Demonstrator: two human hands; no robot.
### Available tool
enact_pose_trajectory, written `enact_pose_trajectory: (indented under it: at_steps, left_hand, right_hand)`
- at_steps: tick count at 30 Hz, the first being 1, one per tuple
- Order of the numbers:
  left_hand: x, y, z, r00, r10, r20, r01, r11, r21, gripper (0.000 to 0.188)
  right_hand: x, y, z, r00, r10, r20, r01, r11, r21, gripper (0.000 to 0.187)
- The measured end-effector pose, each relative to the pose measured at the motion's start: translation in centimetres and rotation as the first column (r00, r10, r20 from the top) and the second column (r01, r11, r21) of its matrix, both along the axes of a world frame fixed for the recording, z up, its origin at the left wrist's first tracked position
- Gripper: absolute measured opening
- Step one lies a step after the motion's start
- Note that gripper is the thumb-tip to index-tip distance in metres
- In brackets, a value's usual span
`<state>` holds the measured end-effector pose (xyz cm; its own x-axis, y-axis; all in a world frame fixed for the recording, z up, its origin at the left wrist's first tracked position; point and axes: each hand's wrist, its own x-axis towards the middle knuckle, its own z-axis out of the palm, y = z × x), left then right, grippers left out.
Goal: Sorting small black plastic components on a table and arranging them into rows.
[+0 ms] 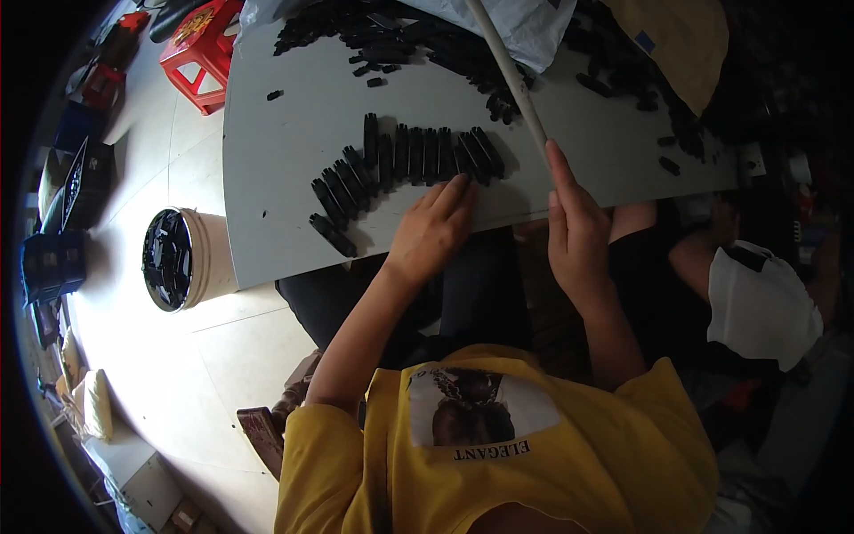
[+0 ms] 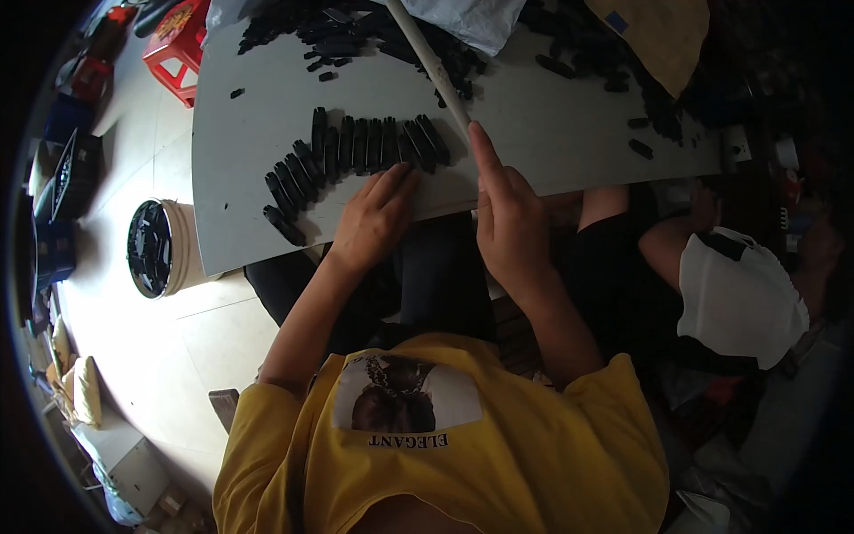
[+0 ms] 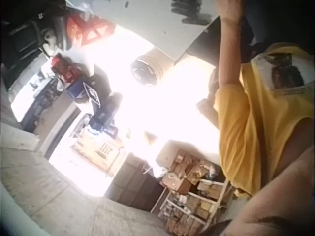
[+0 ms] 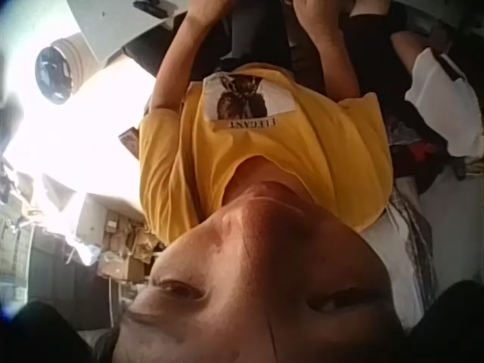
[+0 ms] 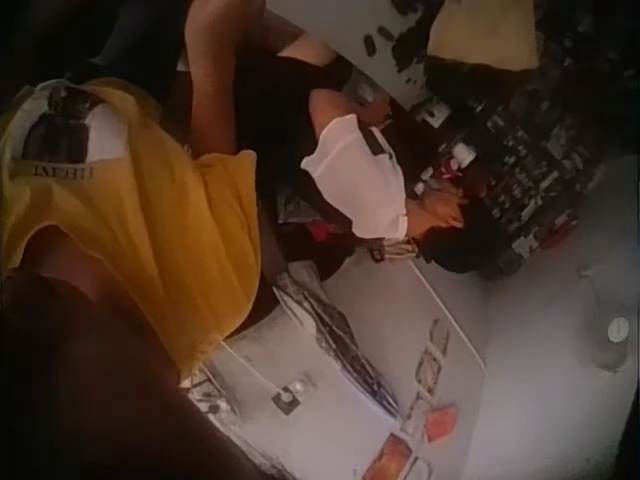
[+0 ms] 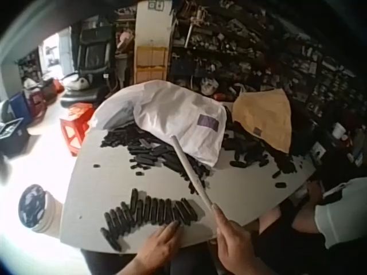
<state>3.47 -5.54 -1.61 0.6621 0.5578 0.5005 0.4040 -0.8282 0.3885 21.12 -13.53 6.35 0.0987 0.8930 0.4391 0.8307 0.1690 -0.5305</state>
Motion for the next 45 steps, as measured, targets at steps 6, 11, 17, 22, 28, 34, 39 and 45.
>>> enact_pose_trajectory:
  at_steps: [6,11,17,22,28,34,39,45]
  left_hand:
    - [1.2,0.1,0.0,1.0,-0.02,0.018,0.021,1.0,-0.016,0.04]
    - [2.2,0.5,-0.2,1.0,0.005,0.014,-0.005,1.0,-0.028,0.042]
    - [2.1,0.4,-0.4,0.997,0.018,0.079,-0.019,1.0,0.012,0.042]
    - [2.3,0.4,-0.7,0.995,-0.009,0.097,0.008,1.0,0.011,0.037]
    - [0.4,-0.1,0.2,0.995,0.013,0.094,-0.018,0.999,0.046,0.032]
    - [-6.9,3.3,2.7,0.954,0.292,0.064,-0.298,0.947,0.12,0.037]
    - [-9.7,7.8,3.0,0.978,0.179,-0.11,-0.178,0.984,0.02,0.05]
    - [-8.1,7.2,1.9,0.967,0.039,-0.253,-0.071,0.991,-0.118,0.053]
  right_hand:
    - [-0.7,0.3,-2.8,0.95,0.001,0.313,0.193,0.785,-0.589,0.055]
    - [-0.1,0.0,-1.9,0.997,-0.053,0.053,0.068,0.935,-0.347,0.053]
    - [-0.9,0.0,-0.2,0.999,-0.016,-0.047,0.014,0.999,-0.036,0.055]
    - [-1.5,-0.7,-1.6,0.997,-0.075,0.038,0.08,0.983,-0.164,0.053]
    - [-0.6,0.4,-2.9,0.989,-0.062,0.131,0.101,0.942,-0.319,0.051]
    - [3.1,1.4,-3.6,0.965,-0.221,-0.139,0.204,0.971,-0.125,0.041]
    - [0.2,4.8,-6.6,0.923,-0.106,-0.37,0.071,0.992,-0.107,0.031]
    - [-2.1,7.0,-9.6,0.936,0.045,-0.349,-0.031,0.999,0.045,0.039]
